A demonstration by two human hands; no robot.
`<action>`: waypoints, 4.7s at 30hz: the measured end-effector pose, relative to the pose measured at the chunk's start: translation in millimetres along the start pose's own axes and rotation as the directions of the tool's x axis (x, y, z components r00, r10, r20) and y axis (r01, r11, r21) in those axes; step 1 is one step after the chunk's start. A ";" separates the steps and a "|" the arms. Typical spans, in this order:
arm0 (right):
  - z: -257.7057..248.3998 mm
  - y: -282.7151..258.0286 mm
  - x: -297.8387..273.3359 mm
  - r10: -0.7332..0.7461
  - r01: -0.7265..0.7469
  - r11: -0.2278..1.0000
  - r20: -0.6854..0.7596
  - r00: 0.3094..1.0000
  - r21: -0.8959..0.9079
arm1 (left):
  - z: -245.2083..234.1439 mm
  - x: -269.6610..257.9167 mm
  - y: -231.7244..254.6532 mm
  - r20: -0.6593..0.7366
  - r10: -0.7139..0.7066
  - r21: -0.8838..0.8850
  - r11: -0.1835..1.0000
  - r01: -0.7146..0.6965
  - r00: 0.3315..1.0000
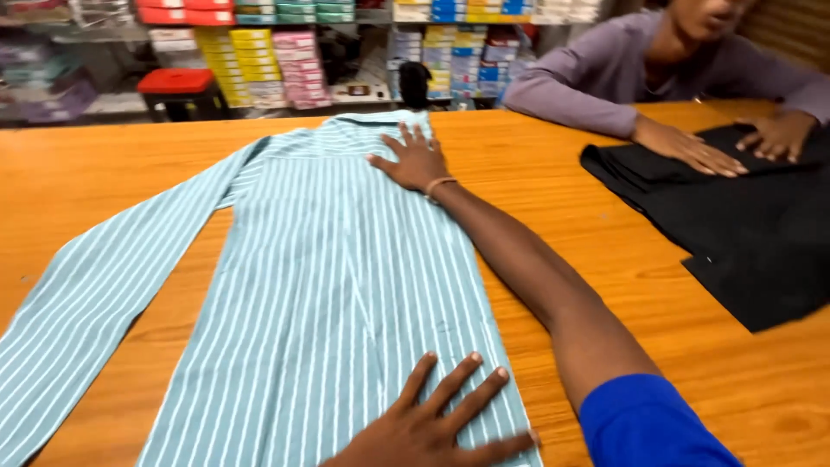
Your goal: The recorder is folding a long-sleeved striped shirt on a wooden table.
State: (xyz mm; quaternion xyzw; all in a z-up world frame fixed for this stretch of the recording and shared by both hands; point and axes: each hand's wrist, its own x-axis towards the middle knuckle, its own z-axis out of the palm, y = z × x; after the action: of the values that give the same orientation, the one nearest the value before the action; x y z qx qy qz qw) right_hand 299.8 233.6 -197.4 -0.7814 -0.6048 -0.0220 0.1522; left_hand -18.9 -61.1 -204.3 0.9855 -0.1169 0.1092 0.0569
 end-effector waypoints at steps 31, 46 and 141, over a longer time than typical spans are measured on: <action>28.4 3.7 6.8 -0.065 0.061 0.995 -0.051 0.997 -0.081 | 175.8 -9.8 10.7 -0.203 -0.045 -0.464 0.884 -0.056 0.978; 38.9 11.8 8.5 -0.133 0.111 0.985 -0.181 0.974 -0.131 | 111.1 -17.7 -1.2 -0.239 -0.004 0.107 0.994 0.030 0.971; 24.0 6.9 4.9 -0.076 0.076 0.997 0.006 0.997 -0.025 | -23.4 -10.0 11.8 -0.149 -0.323 -0.137 0.943 0.304 0.934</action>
State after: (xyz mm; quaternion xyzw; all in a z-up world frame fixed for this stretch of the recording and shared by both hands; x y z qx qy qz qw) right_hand 304.1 243.0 -220.7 -0.7599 -0.6340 -0.0336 0.1398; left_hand -36.0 -67.1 -182.9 0.9739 0.0415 0.1752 0.1383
